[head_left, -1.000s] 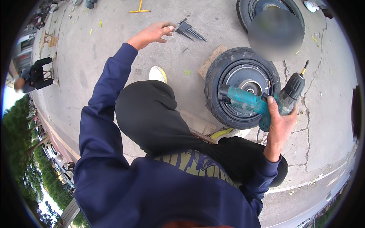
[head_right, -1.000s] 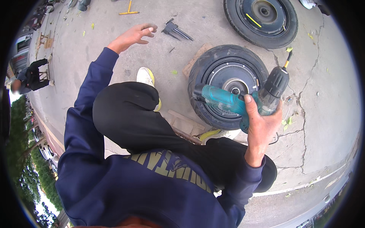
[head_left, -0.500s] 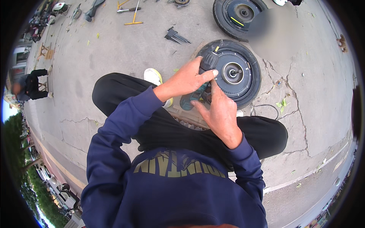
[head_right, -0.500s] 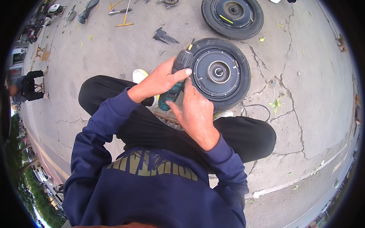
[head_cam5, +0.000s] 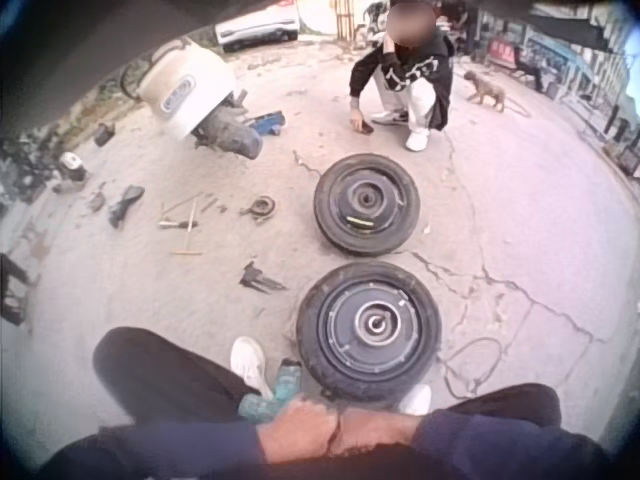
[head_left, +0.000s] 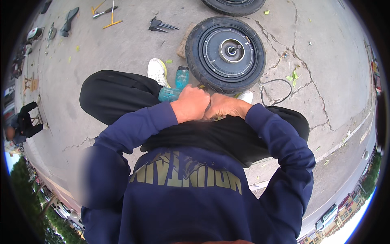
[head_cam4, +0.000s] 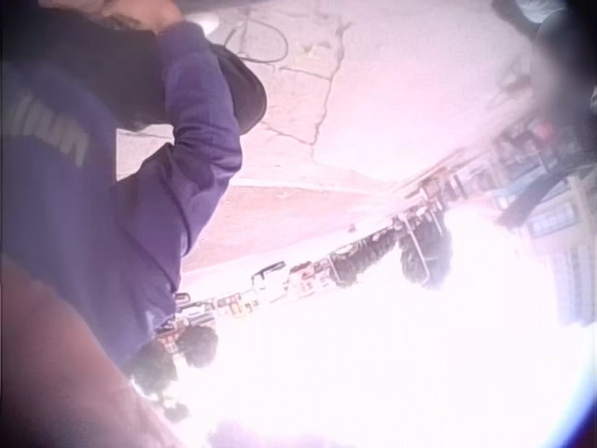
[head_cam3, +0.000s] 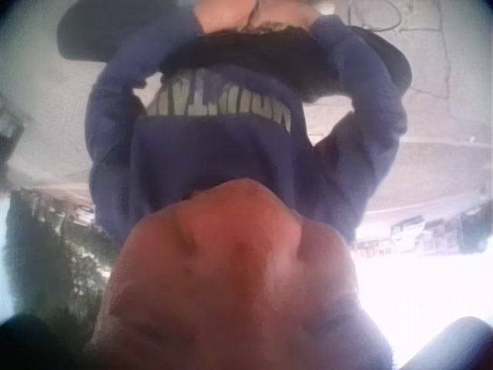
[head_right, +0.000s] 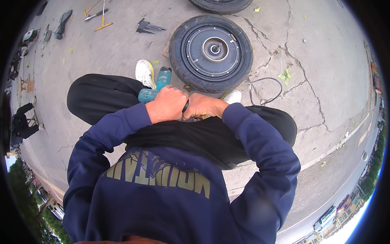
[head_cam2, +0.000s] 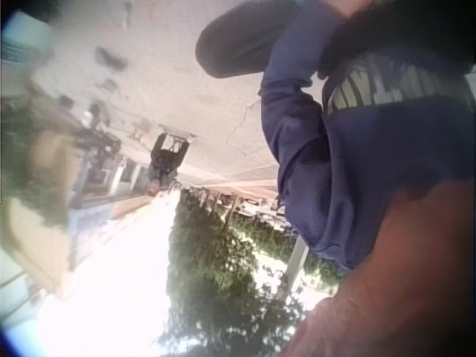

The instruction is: The person handles two motorcycle wheels, comparing their hubs and placing them on the ground. They retrieve bricks and a power drill, then sit on the ground to work on one wheel hub, using the drill to tighten or adjust components.

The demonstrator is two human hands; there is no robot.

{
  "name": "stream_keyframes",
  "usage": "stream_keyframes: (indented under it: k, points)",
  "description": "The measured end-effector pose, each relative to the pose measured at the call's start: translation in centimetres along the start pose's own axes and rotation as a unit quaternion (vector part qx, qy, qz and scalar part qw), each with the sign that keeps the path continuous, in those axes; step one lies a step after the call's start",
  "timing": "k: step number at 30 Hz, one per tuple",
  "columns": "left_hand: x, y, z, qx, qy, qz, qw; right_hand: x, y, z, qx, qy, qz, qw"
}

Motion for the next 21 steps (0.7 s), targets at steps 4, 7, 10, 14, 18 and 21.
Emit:
stream_keyframes:
  k: [4,7,10,14,18,21]
  points:
    - [-2.0,-0.4,1.2,0.099,0.172,-0.018,0.980,2.2,0.6,1.8,0.171,-0.119,-0.008,0.978]
    - [-1.5,-3.0,3.8,0.078,0.080,-0.017,0.994,3.7,-1.0,2.1,0.067,-0.074,0.051,0.994]
    - [-0.5,-6.0,5.5,0.036,0.024,-0.043,0.998,9.0,0.8,0.5,-0.074,0.047,-0.045,0.995]
    - [0.9,-9.2,5.3,0.025,0.039,-0.126,0.991,9.1,-3.2,-1.4,-0.411,0.300,-0.110,0.854]
    - [2.1,-11.3,3.1,-0.082,-0.013,-0.174,0.981,7.4,-6.9,-1.7,-0.559,0.365,-0.260,0.697]
    - [1.7,-11.7,3.1,-0.149,-0.046,-0.148,0.977,3.8,-9.6,0.2,-0.646,0.404,-0.306,0.571]
Point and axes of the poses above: each hand's wrist, its own x-axis towards the middle knuckle, its own z-axis out of the palm, y = z × x, the point moved 7 cm from there along x, towards the middle knuckle, and after that the axes turned 5 degrees about -z, right-handed, at the moved point
